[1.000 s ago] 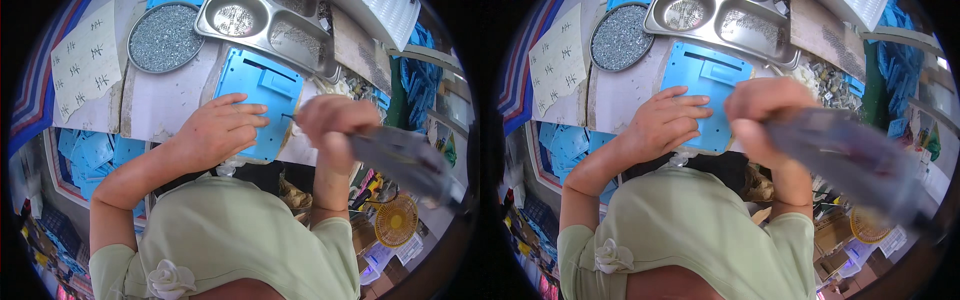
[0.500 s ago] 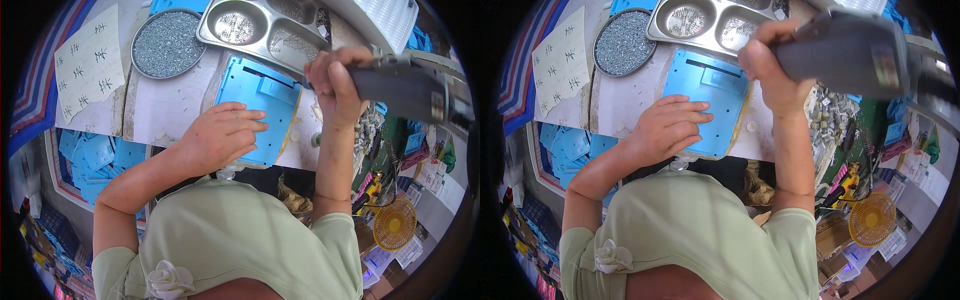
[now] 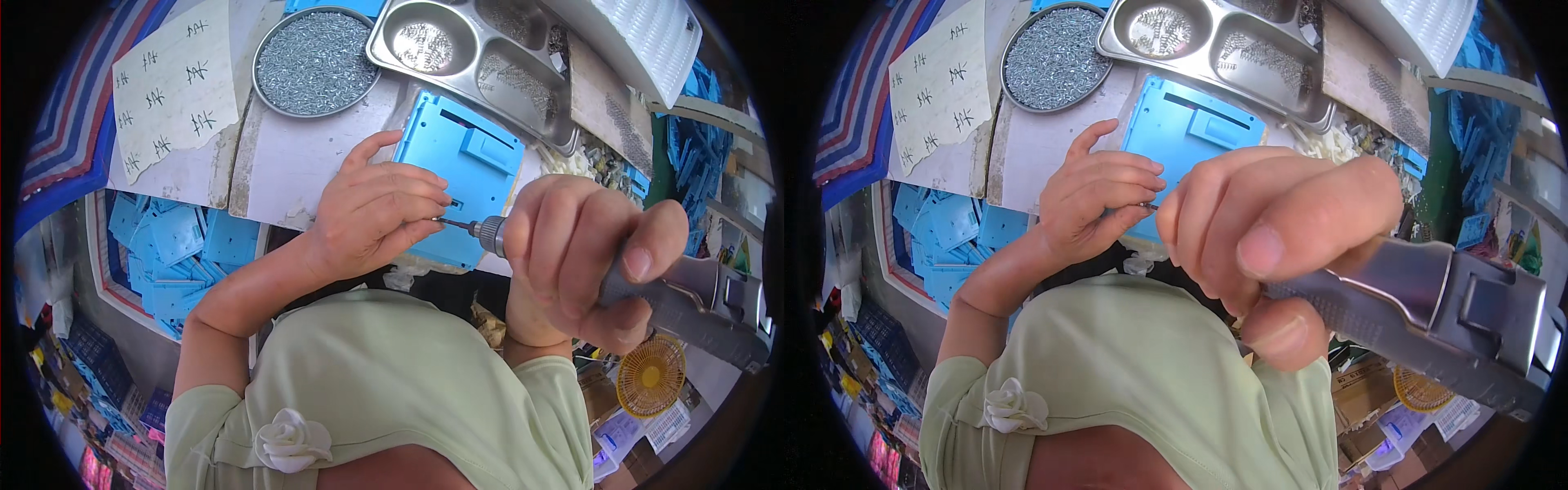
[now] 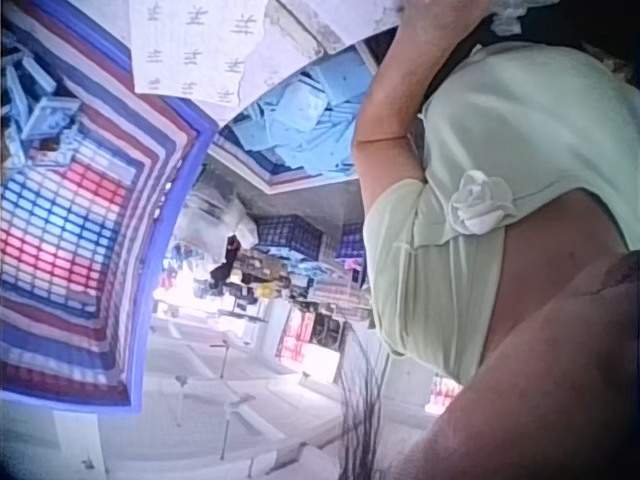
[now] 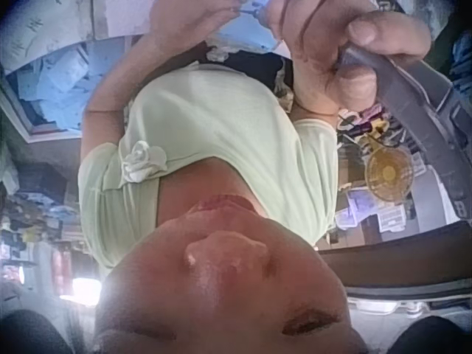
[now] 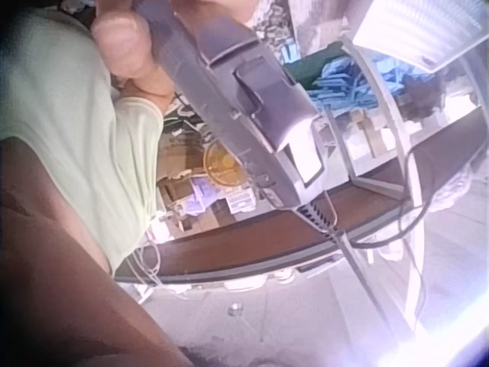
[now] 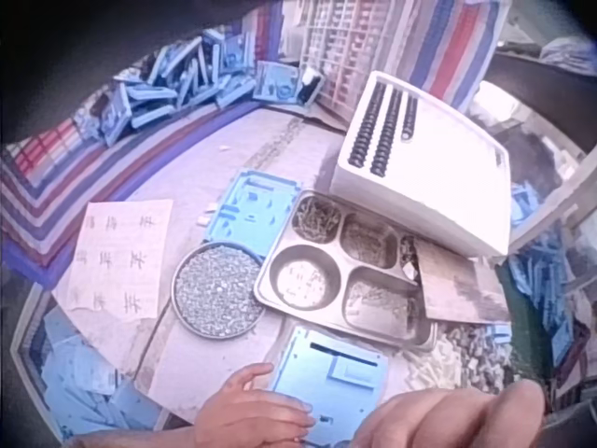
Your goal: Assembling the internal components of an electronic device, including soldering wires and securing the plastic casing with screws.
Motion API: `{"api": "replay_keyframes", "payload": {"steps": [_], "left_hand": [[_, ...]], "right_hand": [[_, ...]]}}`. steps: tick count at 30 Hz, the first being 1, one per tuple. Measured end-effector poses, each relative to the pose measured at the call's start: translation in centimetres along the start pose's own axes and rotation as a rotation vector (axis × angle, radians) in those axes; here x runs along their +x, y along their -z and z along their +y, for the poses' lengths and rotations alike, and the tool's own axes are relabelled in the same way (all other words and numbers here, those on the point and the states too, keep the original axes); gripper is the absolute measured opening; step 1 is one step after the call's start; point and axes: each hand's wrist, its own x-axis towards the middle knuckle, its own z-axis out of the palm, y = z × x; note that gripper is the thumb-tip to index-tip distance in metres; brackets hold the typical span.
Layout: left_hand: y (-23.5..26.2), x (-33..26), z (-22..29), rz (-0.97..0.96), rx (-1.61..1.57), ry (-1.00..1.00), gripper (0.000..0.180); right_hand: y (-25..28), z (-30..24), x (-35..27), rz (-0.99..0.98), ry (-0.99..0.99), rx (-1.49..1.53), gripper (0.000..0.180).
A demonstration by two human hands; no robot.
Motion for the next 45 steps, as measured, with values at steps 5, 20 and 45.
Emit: {"api": "replay_keyframes", "payload": {"steps": [5, 20, 45], "left_hand": [[0.2, -0.5, -0.4, 0.030, -0.025, -0.007, 0.012], [1.1, 0.4, -1.0, -0.072, 0.185, 0.024, 0.015], [2.5, -0.5, -1.4, 0.009, 0.141, 0.212, 0.015]], "right_hand": [[-0.3, 0.7, 0.6, -0.003, 0.008, -0.026, 0.029], [4.6, 9.0, 6.1, 0.134, 0.151, -0.183, 0.008], [0.6, 5.6, 5.3, 0.029, 0.110, -0.240, 0.017]]}}
